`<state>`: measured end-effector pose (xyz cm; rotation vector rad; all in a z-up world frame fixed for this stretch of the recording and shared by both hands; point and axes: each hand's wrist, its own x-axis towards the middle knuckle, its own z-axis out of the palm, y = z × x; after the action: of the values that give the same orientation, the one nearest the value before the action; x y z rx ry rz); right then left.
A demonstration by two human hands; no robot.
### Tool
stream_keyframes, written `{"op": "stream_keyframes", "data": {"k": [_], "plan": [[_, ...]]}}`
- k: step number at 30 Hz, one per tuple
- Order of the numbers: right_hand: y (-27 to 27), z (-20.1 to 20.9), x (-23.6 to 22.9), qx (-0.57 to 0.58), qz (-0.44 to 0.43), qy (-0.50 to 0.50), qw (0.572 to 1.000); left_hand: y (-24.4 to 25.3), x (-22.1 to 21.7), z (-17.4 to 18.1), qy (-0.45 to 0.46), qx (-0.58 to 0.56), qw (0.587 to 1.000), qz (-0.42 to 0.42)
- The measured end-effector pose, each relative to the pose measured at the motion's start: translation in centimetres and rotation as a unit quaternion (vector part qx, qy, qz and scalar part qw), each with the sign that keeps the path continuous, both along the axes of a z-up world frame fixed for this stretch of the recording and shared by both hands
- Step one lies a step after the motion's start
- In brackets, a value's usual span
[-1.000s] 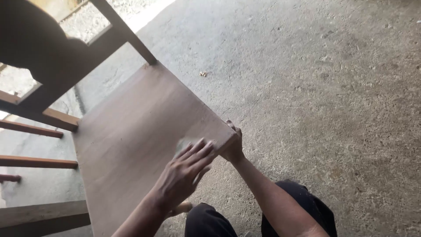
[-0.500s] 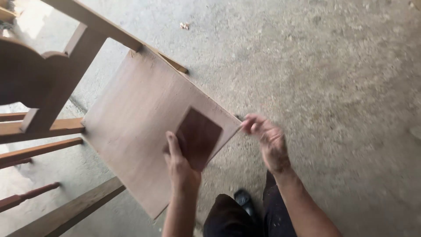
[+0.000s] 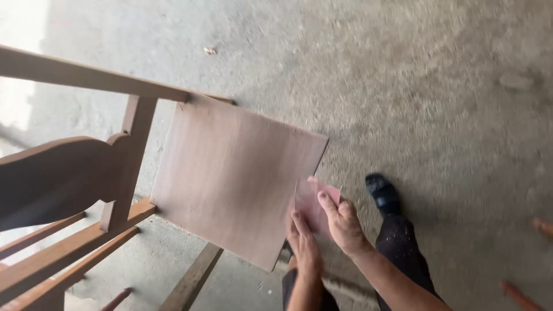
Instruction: Sanding the wooden seat and edges of a chair using sandpaper.
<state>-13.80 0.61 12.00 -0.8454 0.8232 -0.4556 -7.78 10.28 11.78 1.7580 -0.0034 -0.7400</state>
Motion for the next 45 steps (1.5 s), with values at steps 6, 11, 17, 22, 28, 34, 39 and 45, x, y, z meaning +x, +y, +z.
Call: {"op": "stream_keyframes", "data": {"k": [6,11,17,22,28,34,39,45], "plan": [[15.1,-6.9,8.4,-0.542,-0.043,0.338,0.768,6.2,19.1,0.4,-0.411,0.301,0.856,-0.086],[12.7,-10.0,12.0,-0.534,-0.066,0.415,0.734,10.8,23.8,-5.2,-0.479,0.475,0.724,-0.145],[2.2,-10.3,15.3,-0.487,-0.107,0.501,0.707,11.8,23.5,-4.3,-0.514,0.49,0.687,-0.154],[9.7,-8.8,14.8,-0.442,-0.076,0.551,0.704,12.6,23.8,-5.7,-0.54,0.504,0.655,-0.158],[3.2,-7.2,16.7,-0.431,-0.124,0.526,0.723,13.3,24.0,-3.9,-0.504,0.523,0.663,-0.182],[6.4,-9.5,16.0,-0.428,-0.112,0.559,0.702,11.4,23.8,-5.4,-0.51,0.512,0.672,-0.163],[1.9,-6.3,16.1,-0.404,-0.156,0.525,0.732,12.2,23.9,-5.2,-0.538,0.485,0.671,-0.158],[6.0,-8.5,15.6,-0.423,-0.138,0.532,0.72,11.6,24.2,-5.6,-0.518,0.488,0.686,-0.153]]}}
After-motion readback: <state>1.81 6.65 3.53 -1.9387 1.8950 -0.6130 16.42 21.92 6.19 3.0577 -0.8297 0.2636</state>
